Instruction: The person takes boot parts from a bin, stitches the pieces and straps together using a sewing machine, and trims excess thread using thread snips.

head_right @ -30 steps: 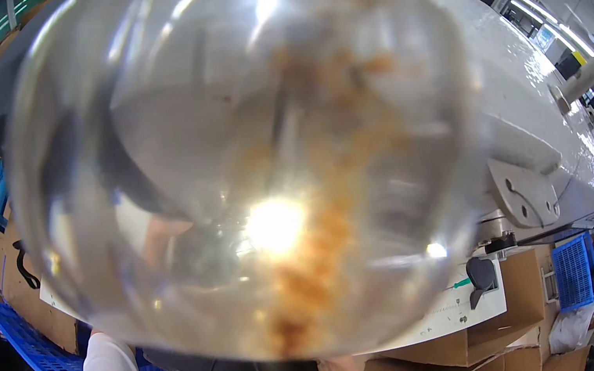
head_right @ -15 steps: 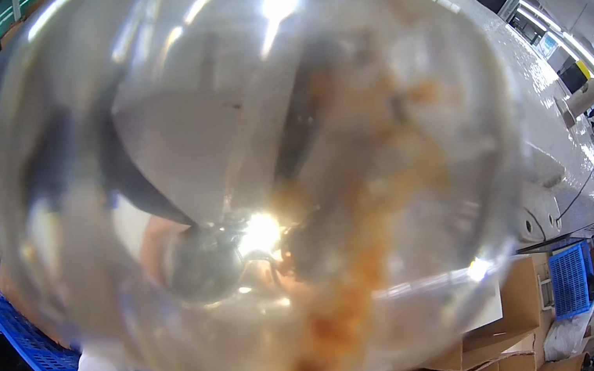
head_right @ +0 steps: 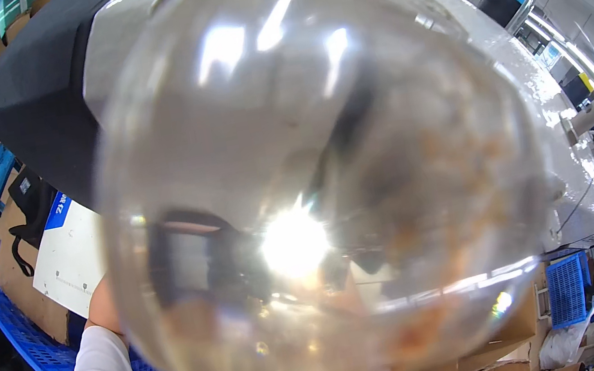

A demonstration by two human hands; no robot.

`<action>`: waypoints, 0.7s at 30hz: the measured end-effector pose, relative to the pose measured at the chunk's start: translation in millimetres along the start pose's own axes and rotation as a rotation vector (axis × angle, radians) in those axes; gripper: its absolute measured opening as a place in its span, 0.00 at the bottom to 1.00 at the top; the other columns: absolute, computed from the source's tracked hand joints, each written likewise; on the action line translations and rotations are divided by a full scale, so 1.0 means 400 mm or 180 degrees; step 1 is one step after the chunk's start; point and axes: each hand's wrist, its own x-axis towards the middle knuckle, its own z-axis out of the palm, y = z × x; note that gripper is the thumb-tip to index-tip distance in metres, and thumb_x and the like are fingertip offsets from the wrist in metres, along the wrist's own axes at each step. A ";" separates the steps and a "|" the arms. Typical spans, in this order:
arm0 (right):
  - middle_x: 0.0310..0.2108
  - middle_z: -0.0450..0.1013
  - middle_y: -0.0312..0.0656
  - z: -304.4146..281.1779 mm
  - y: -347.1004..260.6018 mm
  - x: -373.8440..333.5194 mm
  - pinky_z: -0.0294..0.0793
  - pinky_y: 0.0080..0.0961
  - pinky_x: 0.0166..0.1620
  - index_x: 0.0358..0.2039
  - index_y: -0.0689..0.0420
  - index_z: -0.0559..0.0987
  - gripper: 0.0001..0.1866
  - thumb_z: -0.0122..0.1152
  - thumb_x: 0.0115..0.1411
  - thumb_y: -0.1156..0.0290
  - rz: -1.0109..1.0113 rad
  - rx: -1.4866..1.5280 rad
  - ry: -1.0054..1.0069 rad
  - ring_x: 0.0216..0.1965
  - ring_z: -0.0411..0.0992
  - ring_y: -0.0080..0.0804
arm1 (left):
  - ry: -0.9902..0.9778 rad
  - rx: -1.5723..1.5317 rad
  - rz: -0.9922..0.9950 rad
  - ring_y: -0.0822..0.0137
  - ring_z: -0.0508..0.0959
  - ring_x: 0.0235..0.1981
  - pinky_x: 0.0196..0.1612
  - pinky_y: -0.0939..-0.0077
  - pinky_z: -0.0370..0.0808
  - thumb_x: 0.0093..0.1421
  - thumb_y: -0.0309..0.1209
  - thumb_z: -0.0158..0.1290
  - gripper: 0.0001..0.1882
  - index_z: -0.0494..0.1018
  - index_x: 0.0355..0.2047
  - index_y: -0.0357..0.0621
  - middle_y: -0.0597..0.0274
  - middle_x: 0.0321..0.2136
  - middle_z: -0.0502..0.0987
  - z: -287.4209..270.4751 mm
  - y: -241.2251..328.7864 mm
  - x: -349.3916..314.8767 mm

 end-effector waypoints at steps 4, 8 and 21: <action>0.24 0.73 0.32 -0.010 -0.018 0.009 0.66 0.15 0.27 0.31 0.61 0.78 0.06 0.65 0.56 0.73 0.0009 -0.0042 -0.0130 0.24 0.68 0.16 | 0.0105 0.0334 0.0619 0.53 0.78 0.34 0.39 0.66 0.75 0.55 0.20 0.51 0.10 0.75 0.37 0.32 0.46 0.32 0.78 0.013 -0.070 0.001; 0.24 0.73 0.32 -0.024 -0.034 0.018 0.66 0.17 0.28 0.31 0.60 0.78 0.06 0.65 0.56 0.72 0.0084 -0.0067 -0.0199 0.23 0.67 0.18 | 0.0094 0.0567 0.0813 0.51 0.78 0.33 0.37 0.65 0.75 0.54 0.20 0.51 0.09 0.75 0.36 0.32 0.46 0.32 0.78 -0.014 -0.010 -0.040; 0.25 0.73 0.33 -0.059 -0.027 0.034 0.68 0.21 0.31 0.29 0.59 0.78 0.08 0.66 0.54 0.69 0.0028 -0.0693 -0.0258 0.27 0.69 0.21 | 0.0162 0.1142 0.1429 0.62 0.68 0.59 0.64 0.54 0.57 0.58 0.34 0.49 0.23 0.71 0.55 0.45 0.58 0.56 0.70 0.118 0.272 -0.323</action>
